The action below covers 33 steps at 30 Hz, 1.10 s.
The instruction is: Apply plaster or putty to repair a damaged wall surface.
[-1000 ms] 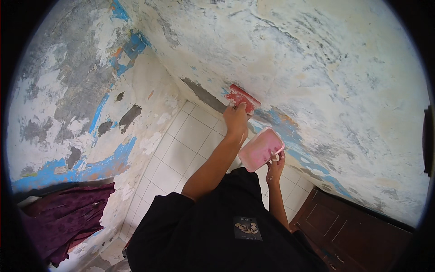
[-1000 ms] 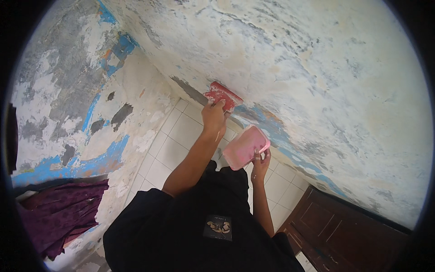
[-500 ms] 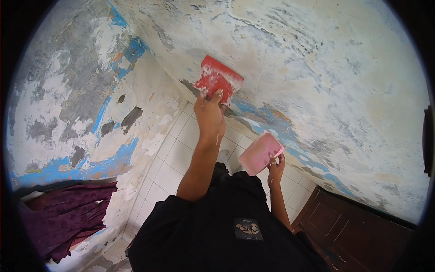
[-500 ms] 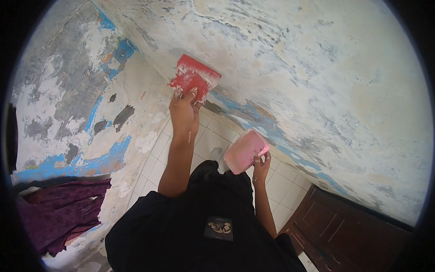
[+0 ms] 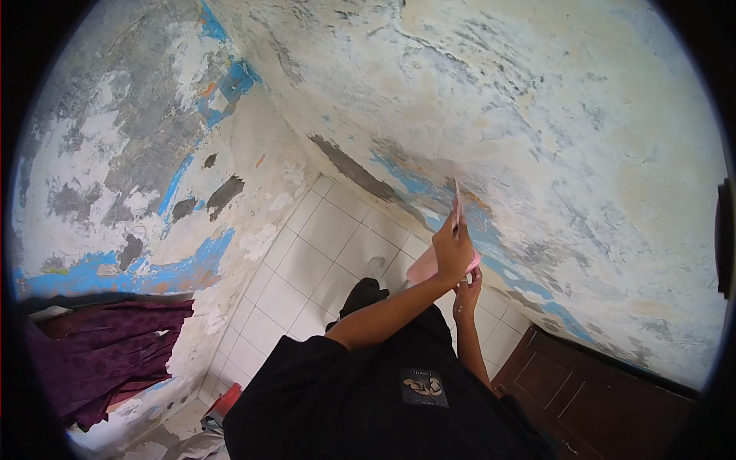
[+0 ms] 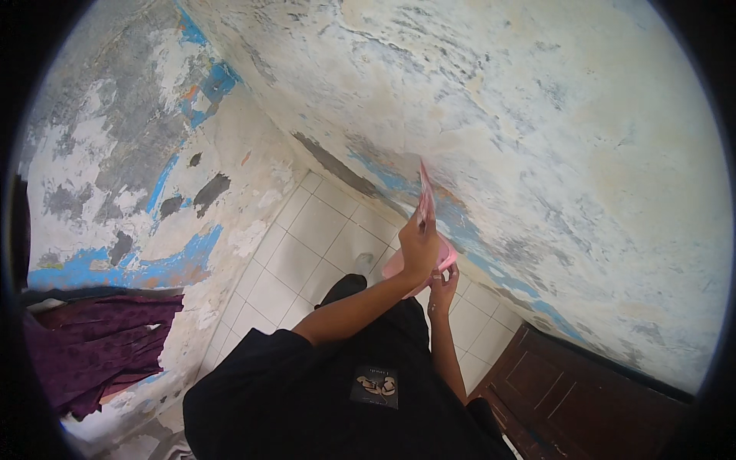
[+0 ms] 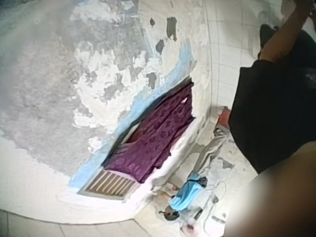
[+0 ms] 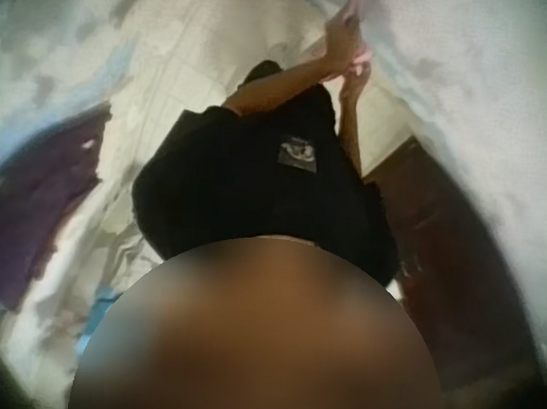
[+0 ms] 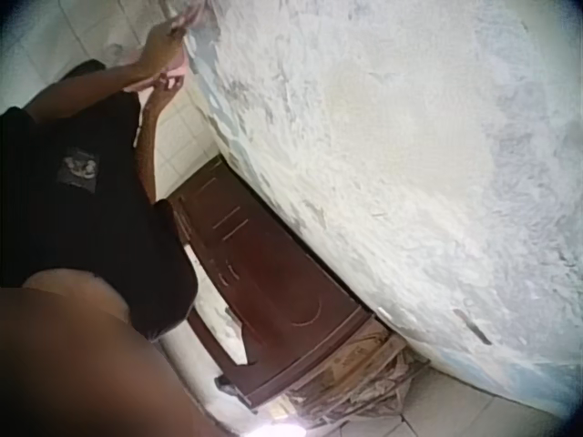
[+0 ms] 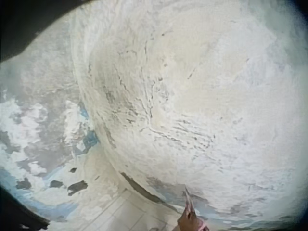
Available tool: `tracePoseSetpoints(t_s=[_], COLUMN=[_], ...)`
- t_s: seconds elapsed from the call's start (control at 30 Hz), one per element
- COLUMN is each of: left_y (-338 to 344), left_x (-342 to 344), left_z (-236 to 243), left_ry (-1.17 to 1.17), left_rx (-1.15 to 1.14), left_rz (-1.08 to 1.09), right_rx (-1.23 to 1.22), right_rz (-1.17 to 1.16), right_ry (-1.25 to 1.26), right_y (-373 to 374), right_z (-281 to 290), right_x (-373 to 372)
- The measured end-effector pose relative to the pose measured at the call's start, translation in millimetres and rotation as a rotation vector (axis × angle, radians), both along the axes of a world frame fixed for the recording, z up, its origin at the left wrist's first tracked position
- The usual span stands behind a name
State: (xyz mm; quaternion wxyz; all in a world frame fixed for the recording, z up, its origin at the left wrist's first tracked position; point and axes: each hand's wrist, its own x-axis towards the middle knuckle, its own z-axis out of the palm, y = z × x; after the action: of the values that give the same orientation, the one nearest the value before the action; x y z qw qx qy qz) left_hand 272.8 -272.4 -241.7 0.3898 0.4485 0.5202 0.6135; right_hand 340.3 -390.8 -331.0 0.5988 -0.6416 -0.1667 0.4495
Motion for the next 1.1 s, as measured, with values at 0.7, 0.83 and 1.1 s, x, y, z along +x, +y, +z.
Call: tracePoseSetpoints(t_s=[0.7, 0.83, 1.1], left_y=[16.1, 80.5, 6.4], left_x=[-49.4, -48.1, -30.3], left_z=[-21.1, -18.1, 84.5], left_ry=[0.207, -0.305, -0.348], left_rx=[-0.242, -0.182, -0.096], left_rz=[0.08, 0.138, -0.182], right_rx=[-0.003, -0.046, -0.056], right_rz=[0.046, -0.02, -0.085], right_ry=[-0.035, -0.064, -0.026], right_y=[2.5, 1.4, -15.1], right_z=[-5.2, -0.6, -18.7], right_x=[22.6, 23.1, 33.8])
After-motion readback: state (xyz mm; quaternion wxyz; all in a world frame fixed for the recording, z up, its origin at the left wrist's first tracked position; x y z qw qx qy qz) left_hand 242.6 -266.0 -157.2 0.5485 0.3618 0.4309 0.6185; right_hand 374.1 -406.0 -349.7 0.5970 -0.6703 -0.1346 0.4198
